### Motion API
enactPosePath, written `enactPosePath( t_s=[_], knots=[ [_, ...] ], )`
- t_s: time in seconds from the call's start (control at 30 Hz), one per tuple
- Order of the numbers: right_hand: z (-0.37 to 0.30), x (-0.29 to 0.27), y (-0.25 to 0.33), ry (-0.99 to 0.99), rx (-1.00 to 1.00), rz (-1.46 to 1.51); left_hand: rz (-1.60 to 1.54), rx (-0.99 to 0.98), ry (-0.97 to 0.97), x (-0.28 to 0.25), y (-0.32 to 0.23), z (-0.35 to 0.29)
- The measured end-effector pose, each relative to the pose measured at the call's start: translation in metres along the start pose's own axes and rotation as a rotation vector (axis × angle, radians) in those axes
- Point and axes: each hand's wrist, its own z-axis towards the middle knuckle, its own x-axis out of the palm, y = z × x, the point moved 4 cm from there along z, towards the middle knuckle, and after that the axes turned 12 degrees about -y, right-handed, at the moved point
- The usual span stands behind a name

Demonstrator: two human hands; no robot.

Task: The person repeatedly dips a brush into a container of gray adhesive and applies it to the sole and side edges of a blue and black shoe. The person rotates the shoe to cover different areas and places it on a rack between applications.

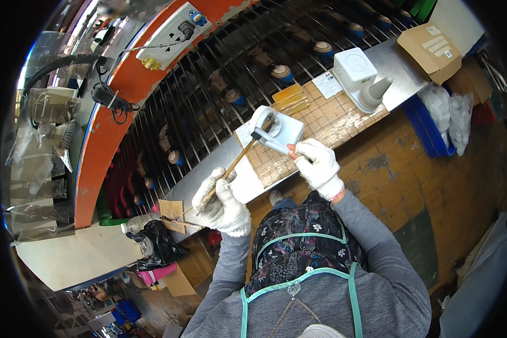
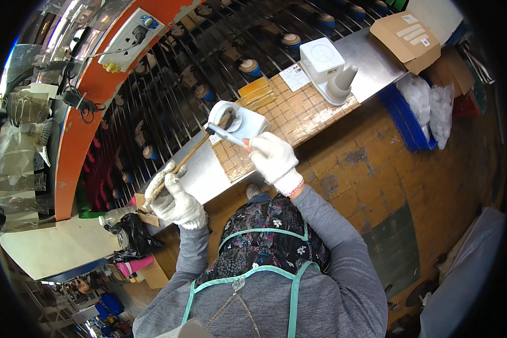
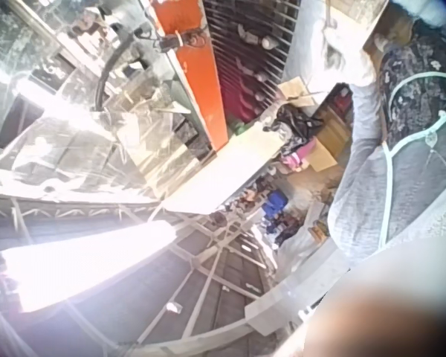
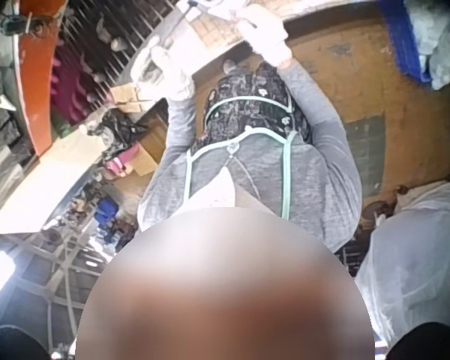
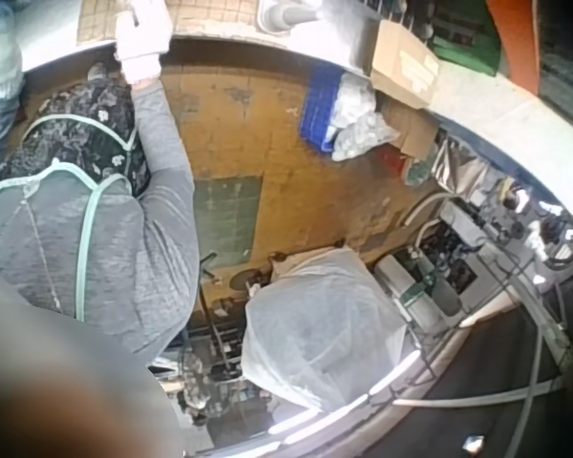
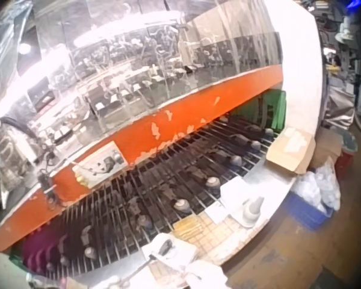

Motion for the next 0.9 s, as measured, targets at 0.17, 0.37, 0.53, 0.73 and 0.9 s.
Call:
enactPosePath(
  t_s=[0.17,0.37,0.53,0.73,0.9],
  knots=[
    [0.007,0.002,-0.023,0.009,0.026,-0.127,-0.015,-0.065,-0.098,-0.003,-0.005,0.006],
    [0.004,-0.003,-0.041,-0.014,0.162,-0.260,0.017,-0.023,-0.321,-0.026,-0.018,0.022],
    [-0.001,0.004,-0.042,0.086,0.076,-0.443,-0.033,-0.159,-0.395,-0.040,-0.010,0.029],
    [-0.008,-0.005,-0.032,0.108,-0.104,-0.692,-0.162,-0.269,-0.462,-0.051,0.008,0.029],
    [-0.010,-0.019,-0.021,0.094,-0.201,-0.796,-0.317,-0.403,-0.500,-0.081,0.031,0.032]
  ],
)
